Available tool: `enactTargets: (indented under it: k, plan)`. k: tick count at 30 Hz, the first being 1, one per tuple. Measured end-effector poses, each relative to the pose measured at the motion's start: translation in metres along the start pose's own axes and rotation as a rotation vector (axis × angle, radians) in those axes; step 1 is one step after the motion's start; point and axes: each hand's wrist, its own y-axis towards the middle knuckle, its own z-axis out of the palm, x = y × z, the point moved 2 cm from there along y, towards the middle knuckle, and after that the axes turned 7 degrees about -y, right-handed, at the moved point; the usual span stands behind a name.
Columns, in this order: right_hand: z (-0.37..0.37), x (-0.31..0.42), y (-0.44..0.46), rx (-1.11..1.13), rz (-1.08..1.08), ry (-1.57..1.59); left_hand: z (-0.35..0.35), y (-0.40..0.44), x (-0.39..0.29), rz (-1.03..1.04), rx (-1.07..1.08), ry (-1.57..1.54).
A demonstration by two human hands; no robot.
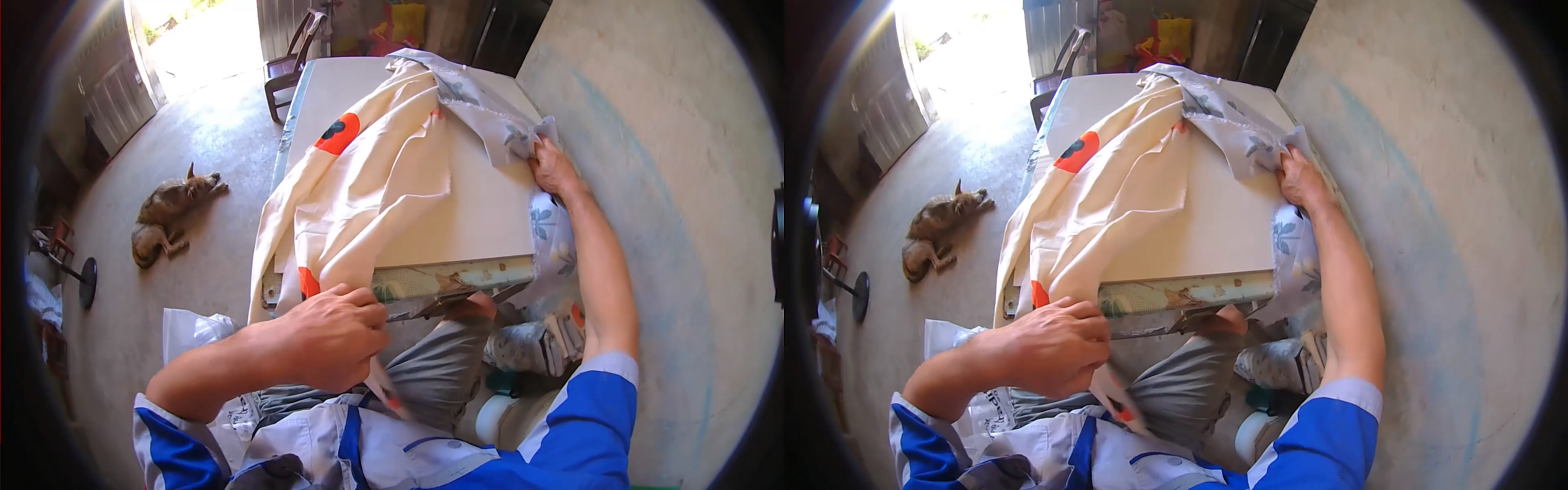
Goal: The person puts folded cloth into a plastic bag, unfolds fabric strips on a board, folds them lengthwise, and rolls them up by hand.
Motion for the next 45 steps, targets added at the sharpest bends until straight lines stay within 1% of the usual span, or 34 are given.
enactTargets:
  k: [2, 5, 8, 11, 13, 14, 17, 18, 19, 21, 25, 26, 29, 31, 33, 35, 38, 41, 43, 45]
  plan:
    - [-0.01, 0.005, -0.004, 0.101, 0.019, -0.038, -0.005, -0.01, -0.001, 0.009, -0.08, -0.076]
    - [-0.024, 0.013, -0.009, 0.168, 0.057, -0.13, -0.02, 0.0, 0.004, 0.071, -0.15, -0.263]
    - [-0.09, 0.066, -0.011, 0.319, 0.114, -0.276, -0.034, 0.017, 0.025, 0.121, -0.29, -0.313]
    - [-0.111, 0.088, 0.019, -0.07, -0.126, -0.028, -0.058, 0.044, 0.053, 0.127, -0.468, -0.157]
    - [-0.105, 0.116, 0.047, -0.108, -0.185, -0.042, -0.066, 0.064, 0.082, 0.137, -0.573, -0.025]
    - [-0.098, 0.13, 0.061, -0.128, -0.215, -0.047, -0.066, 0.073, 0.098, 0.079, -0.556, 0.014]
    - [-0.042, 0.147, 0.108, -0.007, -0.217, -0.142, -0.057, 0.091, 0.133, 0.012, -0.567, 0.135]
    - [-0.015, 0.139, 0.128, 0.003, -0.186, -0.12, -0.041, 0.094, 0.148, -0.012, -0.485, 0.1]
    - [0.0, 0.131, 0.148, -0.023, -0.134, -0.136, -0.035, 0.093, 0.148, -0.069, -0.383, 0.077]
    - [0.029, 0.11, 0.181, -0.067, -0.029, -0.165, -0.033, 0.091, 0.145, -0.069, -0.348, 0.073]
    - [0.053, 0.082, 0.24, -0.143, 0.053, -0.315, -0.035, 0.094, 0.145, -0.087, -0.35, -0.001]
    - [0.06, 0.072, 0.255, -0.175, 0.034, -0.293, -0.036, 0.095, 0.145, -0.091, -0.331, -0.018]
    - [0.055, 0.047, 0.288, 0.037, 0.017, -0.278, -0.037, 0.095, 0.145, -0.117, -0.309, -0.044]
    - [0.075, -0.004, 0.312, 0.033, 0.307, -0.327, -0.035, 0.095, 0.146, -0.12, -0.297, -0.06]
    - [0.059, -0.017, 0.293, 0.098, 0.454, -0.336, -0.035, 0.093, 0.147, -0.116, -0.303, -0.075]
    - [0.057, -0.029, 0.277, 0.064, 0.609, -0.321, -0.034, 0.091, 0.149, -0.116, -0.302, -0.086]
    - [0.058, -0.051, 0.267, 0.17, 0.732, -0.349, -0.034, 0.091, 0.148, -0.094, -0.299, -0.088]
    - [0.057, -0.053, 0.268, 0.196, 0.611, -0.395, -0.034, 0.089, 0.148, -0.089, -0.334, -0.089]
    - [0.063, -0.044, 0.301, 0.184, 0.322, -0.308, -0.032, 0.09, 0.144, -0.076, -0.339, -0.086]
    - [0.04, 0.022, 0.3, 0.087, 0.196, 0.304, -0.034, 0.093, 0.139, -0.075, -0.347, -0.083]
